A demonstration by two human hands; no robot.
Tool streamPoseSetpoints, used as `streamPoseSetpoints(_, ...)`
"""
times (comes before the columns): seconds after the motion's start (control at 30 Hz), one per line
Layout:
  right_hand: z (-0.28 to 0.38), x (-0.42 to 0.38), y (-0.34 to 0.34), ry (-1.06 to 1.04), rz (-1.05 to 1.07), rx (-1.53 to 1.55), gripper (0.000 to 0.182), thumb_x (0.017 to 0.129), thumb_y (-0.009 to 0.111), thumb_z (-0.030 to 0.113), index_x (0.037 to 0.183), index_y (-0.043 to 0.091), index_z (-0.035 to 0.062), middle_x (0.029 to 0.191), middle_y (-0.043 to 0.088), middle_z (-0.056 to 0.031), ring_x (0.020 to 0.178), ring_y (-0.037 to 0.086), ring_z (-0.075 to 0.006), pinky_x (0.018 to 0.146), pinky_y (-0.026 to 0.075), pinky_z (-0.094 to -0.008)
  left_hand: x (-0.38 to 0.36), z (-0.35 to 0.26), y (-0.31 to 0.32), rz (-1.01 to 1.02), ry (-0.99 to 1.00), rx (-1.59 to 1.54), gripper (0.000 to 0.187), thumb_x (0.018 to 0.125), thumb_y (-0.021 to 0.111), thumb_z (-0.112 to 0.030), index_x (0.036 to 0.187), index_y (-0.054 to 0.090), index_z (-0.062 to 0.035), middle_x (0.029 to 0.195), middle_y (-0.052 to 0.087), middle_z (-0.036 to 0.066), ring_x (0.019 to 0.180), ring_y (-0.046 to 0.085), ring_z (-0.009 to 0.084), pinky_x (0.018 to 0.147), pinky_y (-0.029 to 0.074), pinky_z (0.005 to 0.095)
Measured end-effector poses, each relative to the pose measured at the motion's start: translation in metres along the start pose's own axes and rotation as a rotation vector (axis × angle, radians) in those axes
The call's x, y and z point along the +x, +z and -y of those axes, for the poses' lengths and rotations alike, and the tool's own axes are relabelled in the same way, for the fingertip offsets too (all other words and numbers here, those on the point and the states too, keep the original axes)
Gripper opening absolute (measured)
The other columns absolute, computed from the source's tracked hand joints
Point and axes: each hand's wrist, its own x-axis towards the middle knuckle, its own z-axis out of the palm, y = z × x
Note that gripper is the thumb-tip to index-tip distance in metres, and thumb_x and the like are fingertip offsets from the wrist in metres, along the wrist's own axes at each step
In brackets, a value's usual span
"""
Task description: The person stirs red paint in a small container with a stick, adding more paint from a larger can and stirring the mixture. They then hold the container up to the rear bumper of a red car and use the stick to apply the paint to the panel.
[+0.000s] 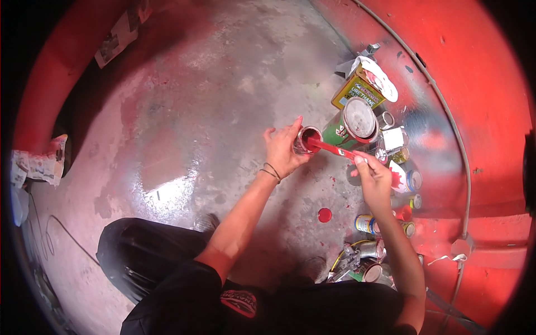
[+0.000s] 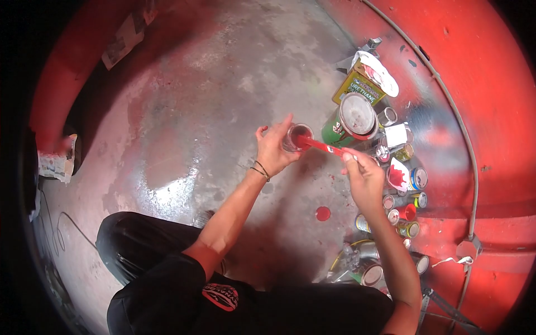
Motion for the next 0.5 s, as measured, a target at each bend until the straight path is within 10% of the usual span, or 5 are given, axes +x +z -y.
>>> streamPoseSetpoints(0.17,-0.045,-0.005,0.012,0.405,-0.015,0.413,0.033,0.112,0.07,0.024,0.124,0.078,-0.0055,0.108,0.077,-0.008,0.082,0.071,-0.0132,0.077,0.06,-0.0287,-0.008,-0.02,0.004,-0.031,0.034,-0.095,0.111,0.071,0.095,-0.036,0.168,0.045,-0.017,0.137,0.073,0.006,0.132,0.066,0.0244,0.122,0.026,0.0603)
streamPoseSetpoints(0.5,-0.081,-0.046,-0.043,0.494,-0.162,0.231,0.034,0.109,0.069,0.021,0.125,0.077,-0.0087,0.107,0.079,-0.0121,0.079,0.071,-0.0146,0.076,0.057,-0.0281,-0.043,-0.024,0.056,0.084,-0.093,-0.2,0.093,0.075,0.096,-0.041,0.153,0.055,-0.0129,0.136,0.074,0.005,0.131,0.068,0.0237,0.124,0.024,0.0596)
